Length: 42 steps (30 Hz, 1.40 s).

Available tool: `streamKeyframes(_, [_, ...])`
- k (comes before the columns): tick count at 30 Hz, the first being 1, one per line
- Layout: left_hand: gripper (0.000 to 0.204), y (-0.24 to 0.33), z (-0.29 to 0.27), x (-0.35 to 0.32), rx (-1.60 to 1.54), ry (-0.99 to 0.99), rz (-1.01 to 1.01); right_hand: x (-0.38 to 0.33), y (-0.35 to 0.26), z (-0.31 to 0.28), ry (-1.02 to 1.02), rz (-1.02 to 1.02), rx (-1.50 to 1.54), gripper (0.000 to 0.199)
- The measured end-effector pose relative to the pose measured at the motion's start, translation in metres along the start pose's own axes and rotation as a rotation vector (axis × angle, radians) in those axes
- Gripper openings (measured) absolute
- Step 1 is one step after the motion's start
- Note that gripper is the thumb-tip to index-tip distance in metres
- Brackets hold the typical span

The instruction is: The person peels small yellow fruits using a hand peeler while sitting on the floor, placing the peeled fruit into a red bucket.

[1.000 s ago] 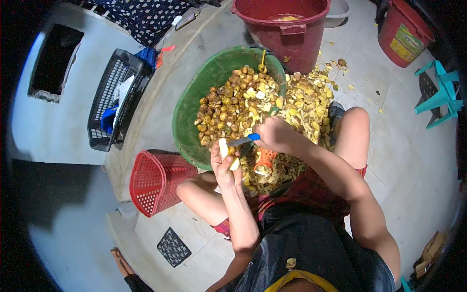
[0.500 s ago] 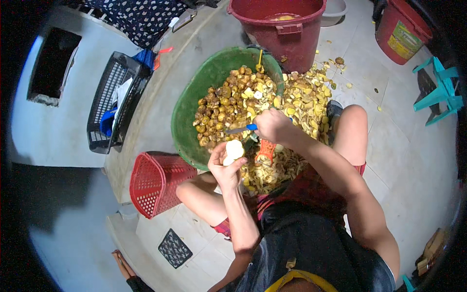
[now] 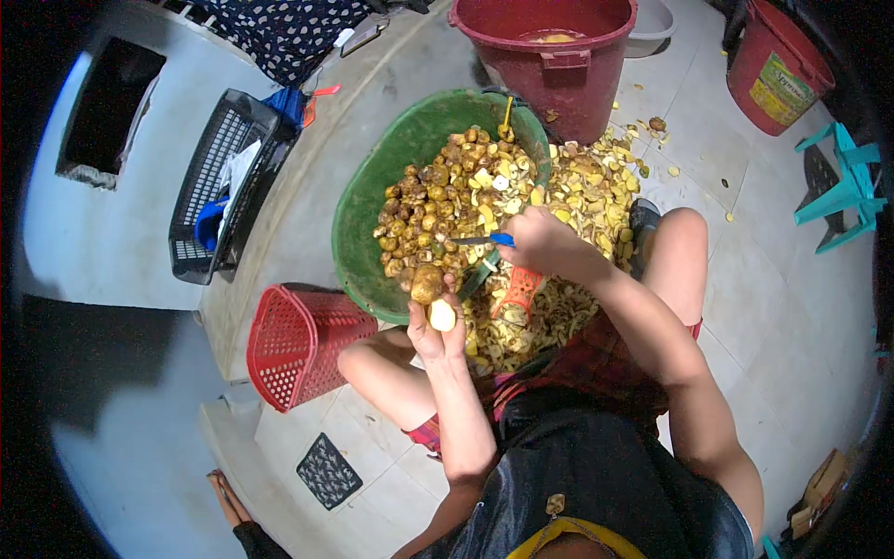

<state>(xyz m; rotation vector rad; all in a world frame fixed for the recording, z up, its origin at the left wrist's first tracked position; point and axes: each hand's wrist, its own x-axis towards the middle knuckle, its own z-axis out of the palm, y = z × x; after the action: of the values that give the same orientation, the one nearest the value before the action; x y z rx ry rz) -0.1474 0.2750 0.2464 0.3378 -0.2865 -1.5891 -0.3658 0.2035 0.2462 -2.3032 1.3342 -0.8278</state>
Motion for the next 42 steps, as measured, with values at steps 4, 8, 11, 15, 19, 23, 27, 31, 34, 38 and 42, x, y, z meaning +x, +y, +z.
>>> streamKeyframes(4, [0.062, 0.000, 0.001, 0.002, -0.108, -0.063, -0.085, -0.003, 0.001, 0.008, -0.001, -0.018, 0.010, 0.021])
streamKeyframes(8, [0.062, -0.002, 0.000, 0.002, -0.171, -0.054, -0.087, -0.002, 0.000, 0.010, -0.009, -0.027, 0.011, 0.022])
streamKeyframes(11, [0.056, -0.006, 0.001, 0.000, -0.091, 0.063, 0.019, -0.003, -0.005, 0.011, -0.019, -0.061, 0.006, 0.023])
streamKeyframes(15, [0.051, -0.009, 0.011, 0.000, 0.081, 0.098, 0.056, -0.005, -0.035, -0.003, -0.080, -0.123, 0.107, 0.021])
streamKeyframes(19, [0.048, -0.016, 0.014, 0.000, 0.277, 0.064, 0.144, -0.006, -0.053, -0.004, -0.054, -0.094, 0.153, 0.018])
streamKeyframes(23, [0.052, -0.016, 0.017, 0.002, 0.387, 0.034, 0.172, -0.008, -0.037, 0.013, -0.029, -0.044, 0.216, 0.017])
streamKeyframes(27, [0.056, -0.013, 0.031, 0.003, 0.340, -0.050, 0.090, -0.001, -0.003, 0.037, -0.026, -0.085, 0.283, 0.023])
streamKeyframes(31, [0.052, -0.007, 0.024, 0.003, 0.338, -0.008, 0.159, -0.002, -0.039, -0.001, -0.061, -0.072, 0.263, 0.020])
streamKeyframes(34, [0.050, -0.008, 0.017, 0.002, 0.375, -0.010, 0.197, -0.004, -0.053, -0.004, -0.041, -0.099, 0.130, 0.017])
streamKeyframes(38, [0.053, -0.016, 0.024, -0.001, 0.437, -0.032, 0.184, -0.007, -0.014, 0.022, -0.087, -0.044, 0.118, 0.023])
streamKeyframes(42, [0.059, -0.009, 0.029, -0.001, 0.332, -0.061, 0.077, 0.002, -0.014, 0.008, -0.203, 0.031, 0.240, 0.031])
